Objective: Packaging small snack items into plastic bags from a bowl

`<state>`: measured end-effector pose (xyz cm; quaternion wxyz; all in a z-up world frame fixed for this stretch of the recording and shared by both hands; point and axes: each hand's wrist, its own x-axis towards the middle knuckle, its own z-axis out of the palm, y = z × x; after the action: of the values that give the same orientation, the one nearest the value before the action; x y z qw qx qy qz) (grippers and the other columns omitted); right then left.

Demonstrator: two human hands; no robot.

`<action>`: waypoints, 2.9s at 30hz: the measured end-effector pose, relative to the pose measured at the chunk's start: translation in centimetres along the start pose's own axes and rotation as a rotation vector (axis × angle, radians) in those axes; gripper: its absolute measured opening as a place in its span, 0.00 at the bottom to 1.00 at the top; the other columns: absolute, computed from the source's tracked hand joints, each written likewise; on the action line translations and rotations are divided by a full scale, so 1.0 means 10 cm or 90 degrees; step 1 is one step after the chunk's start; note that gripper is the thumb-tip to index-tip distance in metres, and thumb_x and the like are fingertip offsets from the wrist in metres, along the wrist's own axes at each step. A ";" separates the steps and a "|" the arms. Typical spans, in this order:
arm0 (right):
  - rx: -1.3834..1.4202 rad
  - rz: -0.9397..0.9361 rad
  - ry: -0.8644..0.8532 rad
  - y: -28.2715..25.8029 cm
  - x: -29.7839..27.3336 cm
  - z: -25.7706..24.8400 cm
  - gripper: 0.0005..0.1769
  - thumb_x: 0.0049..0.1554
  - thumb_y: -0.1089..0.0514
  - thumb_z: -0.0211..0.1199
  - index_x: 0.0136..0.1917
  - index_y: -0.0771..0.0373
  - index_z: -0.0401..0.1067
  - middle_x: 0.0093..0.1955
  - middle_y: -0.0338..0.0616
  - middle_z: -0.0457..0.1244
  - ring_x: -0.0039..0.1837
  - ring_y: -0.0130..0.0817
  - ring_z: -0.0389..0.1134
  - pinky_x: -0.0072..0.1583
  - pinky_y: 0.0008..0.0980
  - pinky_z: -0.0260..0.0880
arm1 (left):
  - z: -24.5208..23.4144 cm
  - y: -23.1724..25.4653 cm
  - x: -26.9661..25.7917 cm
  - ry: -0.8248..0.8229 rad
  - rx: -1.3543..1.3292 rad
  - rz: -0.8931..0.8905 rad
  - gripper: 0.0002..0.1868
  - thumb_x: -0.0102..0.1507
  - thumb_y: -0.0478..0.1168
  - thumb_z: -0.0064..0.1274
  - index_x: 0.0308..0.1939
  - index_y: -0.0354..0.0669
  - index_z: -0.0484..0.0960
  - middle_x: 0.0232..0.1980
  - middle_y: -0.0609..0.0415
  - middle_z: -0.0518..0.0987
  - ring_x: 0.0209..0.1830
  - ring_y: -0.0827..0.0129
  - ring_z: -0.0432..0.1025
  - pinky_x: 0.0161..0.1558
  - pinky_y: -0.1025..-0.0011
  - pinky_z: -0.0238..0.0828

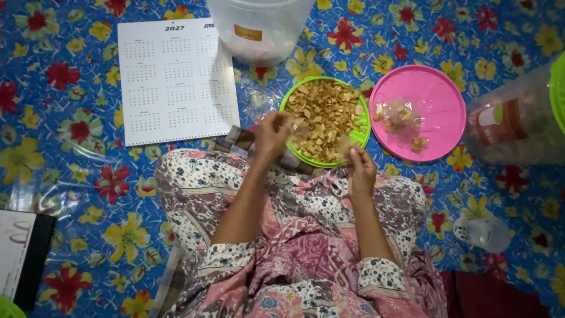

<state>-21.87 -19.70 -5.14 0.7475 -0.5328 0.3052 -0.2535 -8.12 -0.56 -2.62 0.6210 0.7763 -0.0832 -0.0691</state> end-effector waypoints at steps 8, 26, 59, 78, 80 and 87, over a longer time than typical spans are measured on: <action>-0.002 0.085 -0.079 0.15 0.09 -0.03 0.07 0.53 0.62 0.61 0.47 0.60 0.72 0.39 0.38 0.65 0.41 0.23 0.67 0.41 0.17 0.68 | -0.03 -0.34 0.29 0.180 0.211 0.037 0.30 0.46 0.36 0.59 0.51 0.29 0.69 0.47 0.32 0.68 0.47 0.40 0.68 0.48 0.55 0.67; -0.162 0.031 -0.152 0.11 0.06 0.00 0.07 0.53 0.61 0.62 0.46 0.64 0.72 0.37 0.40 0.63 0.39 0.22 0.62 0.41 0.20 0.64 | 0.52 0.33 -0.28 -0.266 -0.089 0.252 0.07 0.52 0.33 0.59 0.34 0.43 0.83 0.26 0.48 0.78 0.22 0.61 0.74 0.25 0.69 0.70; -0.397 -0.358 -0.093 -0.32 -0.36 0.24 0.04 0.50 0.68 0.64 0.38 0.61 0.71 0.35 0.45 0.63 0.40 0.35 0.66 0.45 0.31 0.67 | 0.54 0.02 -0.42 -0.114 0.135 0.388 0.03 0.54 0.42 0.50 0.29 0.50 0.76 0.30 0.52 0.76 0.32 0.57 0.73 0.35 0.66 0.71; -0.265 -0.110 -0.148 -0.43 -0.41 0.25 0.09 0.51 0.70 0.56 0.43 0.64 0.75 0.44 0.41 0.65 0.49 0.26 0.62 0.55 0.32 0.64 | 0.33 0.35 -0.39 -0.248 0.099 0.321 0.05 0.55 0.41 0.47 0.34 0.53 0.75 0.32 0.54 0.76 0.43 0.54 0.72 0.60 0.40 0.45; -0.264 -0.074 -0.148 -0.44 -0.37 0.24 0.09 0.52 0.70 0.57 0.44 0.63 0.75 0.43 0.43 0.66 0.47 0.27 0.62 0.52 0.31 0.65 | 0.44 0.14 -0.32 -0.261 0.049 0.291 0.08 0.51 0.35 0.49 0.34 0.51 0.78 0.31 0.52 0.76 0.40 0.54 0.72 0.53 0.47 0.56; -0.161 0.013 -0.134 -0.06 -0.14 0.05 0.10 0.53 0.72 0.54 0.43 0.64 0.75 0.37 0.41 0.65 0.36 0.24 0.63 0.38 0.27 0.69 | 0.52 -0.07 -0.23 -0.261 -0.100 0.195 0.20 0.49 0.22 0.47 0.39 0.48 0.82 0.35 0.47 0.78 0.39 0.49 0.73 0.45 0.60 0.69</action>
<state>-22.48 -18.63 -4.18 0.7047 -0.6433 0.2600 -0.1481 -11.46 -4.85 -4.41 0.6525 0.6741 -0.3183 -0.1359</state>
